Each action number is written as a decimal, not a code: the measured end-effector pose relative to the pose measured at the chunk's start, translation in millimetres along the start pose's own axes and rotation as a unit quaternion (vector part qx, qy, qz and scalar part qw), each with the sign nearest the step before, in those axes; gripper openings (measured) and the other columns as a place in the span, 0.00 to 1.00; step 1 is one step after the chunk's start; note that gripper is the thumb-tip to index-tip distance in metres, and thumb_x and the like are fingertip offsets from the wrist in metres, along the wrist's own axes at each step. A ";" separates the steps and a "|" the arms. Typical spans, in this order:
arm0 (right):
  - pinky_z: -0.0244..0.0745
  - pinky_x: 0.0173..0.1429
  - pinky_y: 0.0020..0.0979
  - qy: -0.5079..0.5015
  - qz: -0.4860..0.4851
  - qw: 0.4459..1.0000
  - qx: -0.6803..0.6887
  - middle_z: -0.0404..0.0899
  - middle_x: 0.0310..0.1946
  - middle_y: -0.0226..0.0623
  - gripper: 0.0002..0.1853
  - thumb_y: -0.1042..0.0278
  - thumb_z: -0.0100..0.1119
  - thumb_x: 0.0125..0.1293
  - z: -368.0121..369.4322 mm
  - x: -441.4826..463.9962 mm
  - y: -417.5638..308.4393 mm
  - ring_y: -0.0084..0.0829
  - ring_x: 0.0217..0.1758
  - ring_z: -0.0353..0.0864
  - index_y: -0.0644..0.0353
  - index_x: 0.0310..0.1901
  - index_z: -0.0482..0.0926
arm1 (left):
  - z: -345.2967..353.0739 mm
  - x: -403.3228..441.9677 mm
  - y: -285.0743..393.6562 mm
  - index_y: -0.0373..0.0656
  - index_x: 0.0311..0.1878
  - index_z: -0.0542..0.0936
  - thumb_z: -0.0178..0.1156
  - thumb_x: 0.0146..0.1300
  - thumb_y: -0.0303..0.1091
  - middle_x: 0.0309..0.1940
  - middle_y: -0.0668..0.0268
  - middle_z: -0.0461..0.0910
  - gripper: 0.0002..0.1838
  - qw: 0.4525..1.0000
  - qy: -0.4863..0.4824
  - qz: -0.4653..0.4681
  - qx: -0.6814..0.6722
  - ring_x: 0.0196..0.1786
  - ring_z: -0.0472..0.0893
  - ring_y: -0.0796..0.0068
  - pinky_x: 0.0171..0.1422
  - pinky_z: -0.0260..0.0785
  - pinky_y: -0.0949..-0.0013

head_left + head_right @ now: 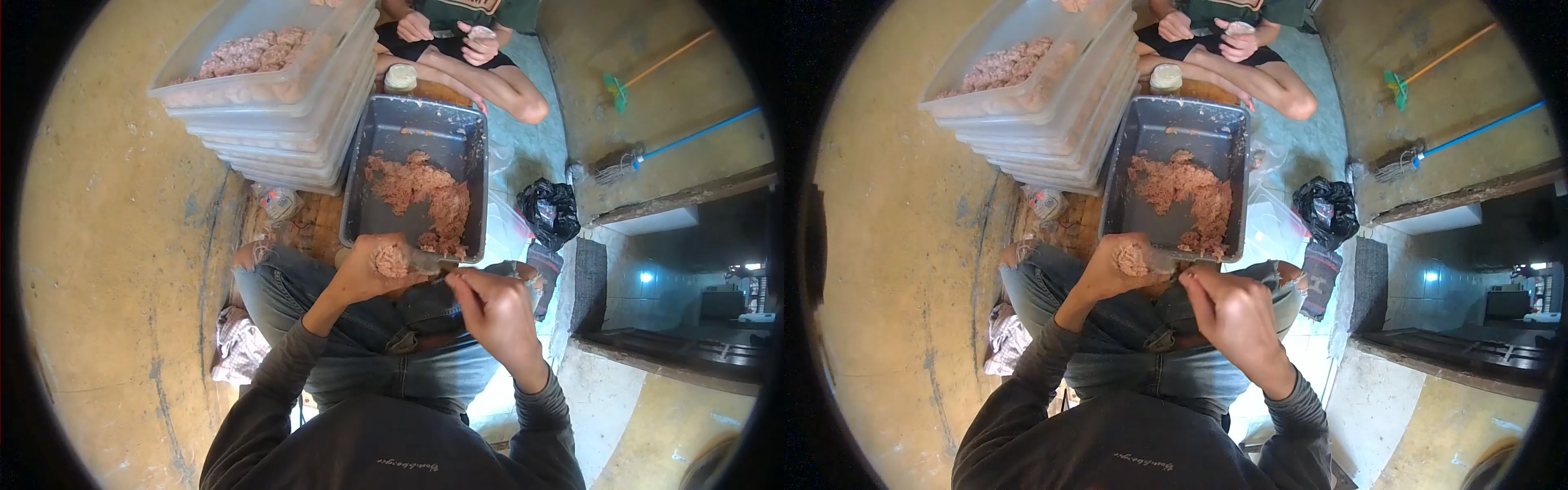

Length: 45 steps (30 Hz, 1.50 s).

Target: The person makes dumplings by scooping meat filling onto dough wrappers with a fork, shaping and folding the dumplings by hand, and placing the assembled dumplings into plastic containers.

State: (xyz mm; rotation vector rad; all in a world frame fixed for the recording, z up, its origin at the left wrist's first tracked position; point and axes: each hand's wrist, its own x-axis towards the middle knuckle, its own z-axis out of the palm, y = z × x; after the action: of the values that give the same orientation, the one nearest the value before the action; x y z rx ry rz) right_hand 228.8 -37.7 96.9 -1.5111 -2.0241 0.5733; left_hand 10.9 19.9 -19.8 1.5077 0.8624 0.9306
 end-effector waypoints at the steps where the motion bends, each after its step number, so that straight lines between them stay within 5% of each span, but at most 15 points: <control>1: 0.76 0.30 0.44 -0.003 0.002 1.000 0.002 0.82 0.24 0.49 0.08 0.69 0.68 0.69 5.7 0.2 4.0 0.50 0.25 0.83 0.63 0.34 0.85 | 3.2 0.0 8.0 0.39 0.34 0.80 0.81 0.53 0.29 0.29 0.72 0.79 0.16 1.000 -0.008 0.007 -0.010 0.35 0.74 0.87 0.39 0.70 0.74; 3: 0.75 0.31 0.44 -0.016 -0.034 0.997 0.065 0.81 0.24 0.50 0.07 0.70 0.68 0.69 16.7 3.2 15.9 0.51 0.26 0.82 0.64 0.34 0.85 | 6.9 -1.7 6.5 0.39 0.34 0.80 0.82 0.53 0.30 0.29 0.73 0.79 0.16 0.999 -0.019 0.017 -0.022 0.35 0.74 0.87 0.39 0.69 0.74; 4: 0.72 0.29 0.36 -0.100 -0.007 0.995 0.010 0.83 0.22 0.47 0.06 0.74 0.67 0.69 6.0 3.1 13.3 0.43 0.22 0.82 0.69 0.40 0.86 | 4.9 -1.2 -2.8 0.40 0.34 0.80 0.82 0.53 0.31 0.30 0.73 0.79 0.17 0.997 -0.051 0.001 -0.051 0.35 0.74 0.88 0.39 0.69 0.74; 9: 0.68 0.27 0.39 -0.081 -0.001 0.994 0.075 0.80 0.21 0.50 0.06 0.73 0.67 0.69 -4.9 11.6 10.7 0.46 0.20 0.78 0.68 0.38 0.87 | 3.4 -2.5 0.5 0.41 0.33 0.79 0.83 0.53 0.33 0.30 0.75 0.80 0.18 0.996 -0.088 0.016 -0.022 0.37 0.74 0.90 0.39 0.69 0.76; 14: 0.72 0.29 0.38 -0.125 -0.110 0.985 0.051 0.82 0.22 0.47 0.04 0.73 0.71 0.66 -25.0 18.2 9.1 0.43 0.21 0.81 0.65 0.38 0.88 | -6.9 -8.6 -14.4 0.38 0.35 0.80 0.83 0.54 0.33 0.30 0.73 0.80 0.18 0.927 -0.170 -0.091 -0.322 0.32 0.77 0.87 0.33 0.69 0.78; 17: 0.76 0.30 0.36 -0.128 -0.183 0.974 0.041 0.85 0.25 0.43 0.06 0.70 0.74 0.62 -22.1 23.4 19.1 0.43 0.24 0.84 0.62 0.37 0.89 | -14.0 -9.2 -14.2 0.38 0.38 0.80 0.82 0.55 0.30 0.30 0.72 0.79 0.17 0.883 -0.244 -0.062 -0.395 0.29 0.77 0.84 0.30 0.69 0.77; 20: 0.76 0.29 0.35 -0.106 -0.208 0.972 -0.002 0.86 0.28 0.40 0.08 0.70 0.75 0.60 -2.2 29.3 32.3 0.40 0.25 0.85 0.65 0.38 0.88 | -12.0 -6.8 2.0 0.38 0.40 0.80 0.81 0.57 0.28 0.30 0.72 0.80 0.16 0.932 -0.298 -0.098 -0.183 0.30 0.78 0.84 0.33 0.71 0.78; 27: 0.77 0.31 0.36 -0.076 -0.127 0.988 0.042 0.86 0.29 0.43 0.06 0.74 0.73 0.62 8.3 9.2 26.4 0.42 0.26 0.86 0.67 0.37 0.87 | -15.0 -6.3 31.4 0.37 0.50 0.84 0.80 0.58 0.28 0.34 0.71 0.84 0.19 0.954 -0.272 -0.042 -0.118 0.36 0.80 0.85 0.41 0.76 0.75; 30: 0.77 0.32 0.36 -0.025 -0.115 0.993 0.030 0.86 0.30 0.45 0.05 0.76 0.71 0.64 11.4 -2.0 16.7 0.42 0.26 0.86 0.68 0.38 0.86 | -5.3 -4.6 43.1 0.38 0.61 0.84 0.82 0.55 0.30 0.48 0.65 0.89 0.29 0.981 -0.117 -0.037 -0.148 0.43 0.85 0.79 0.53 0.81 0.71; 32: 0.76 0.31 0.36 -0.033 -0.071 0.996 0.047 0.87 0.30 0.45 0.05 0.76 0.70 0.66 15.7 -8.9 14.4 0.43 0.27 0.85 0.69 0.39 0.86 | -3.3 -6.6 32.2 0.37 0.69 0.80 0.81 0.58 0.30 0.44 0.67 0.88 0.35 0.952 -0.169 -0.153 -0.205 0.47 0.84 0.82 0.50 0.78 0.73; 33: 0.76 0.31 0.36 -0.030 -0.069 0.996 0.046 0.87 0.30 0.45 0.05 0.76 0.70 0.66 14.2 -11.9 12.7 0.43 0.27 0.85 0.69 0.39 0.86 | -0.8 -6.6 25.1 0.37 0.69 0.80 0.81 0.58 0.30 0.44 0.67 0.88 0.35 0.951 -0.173 -0.153 -0.204 0.47 0.84 0.82 0.50 0.78 0.73; 35: 0.75 0.32 0.34 0.004 -0.007 0.998 0.067 0.86 0.30 0.44 0.04 0.77 0.68 0.67 9.7 -13.7 8.5 0.40 0.26 0.85 0.69 0.38 0.85 | 2.6 -4.8 13.4 0.37 0.70 0.78 0.81 0.57 0.33 0.47 0.64 0.88 0.37 0.996 -0.082 0.036 0.003 0.52 0.85 0.80 0.53 0.78 0.72; 39: 0.75 0.29 0.36 -0.001 -0.044 0.999 0.028 0.85 0.27 0.45 0.04 0.75 0.71 0.67 6.6 -8.7 9.2 0.40 0.23 0.84 0.65 0.39 0.86 | -0.4 -3.5 26.6 0.37 0.69 0.78 0.82 0.56 0.36 0.51 0.60 0.88 0.37 0.995 -0.061 0.079 0.007 0.52 0.85 0.79 0.55 0.78 0.71; 42: 0.74 0.29 0.38 0.074 0.002 0.993 0.089 0.83 0.24 0.47 0.06 0.73 0.71 0.67 -7.7 -4.7 -5.1 0.44 0.23 0.84 0.65 0.36 0.85 | -9.3 -7.7 49.6 0.38 0.65 0.82 0.82 0.56 0.34 0.52 0.61 0.88 0.33 0.996 -0.076 0.006 0.054 0.51 0.86 0.77 0.56 0.79 0.70; 45: 0.75 0.29 0.39 0.025 -0.023 0.999 0.037 0.83 0.24 0.47 0.07 0.72 0.71 0.68 -2.5 -5.5 -2.8 0.46 0.24 0.84 0.66 0.35 0.84 | -0.2 -5.8 65.6 0.38 0.59 0.84 0.82 0.55 0.33 0.49 0.62 0.88 0.28 0.996 0.007 -0.009 -0.089 0.48 0.86 0.78 0.53 0.78 0.70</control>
State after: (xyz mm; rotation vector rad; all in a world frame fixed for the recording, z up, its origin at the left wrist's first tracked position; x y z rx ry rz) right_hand 229.7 -43.7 99.6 -1.4175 -1.9731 0.5812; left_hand 10.3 6.7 44.7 1.3395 0.7809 0.9799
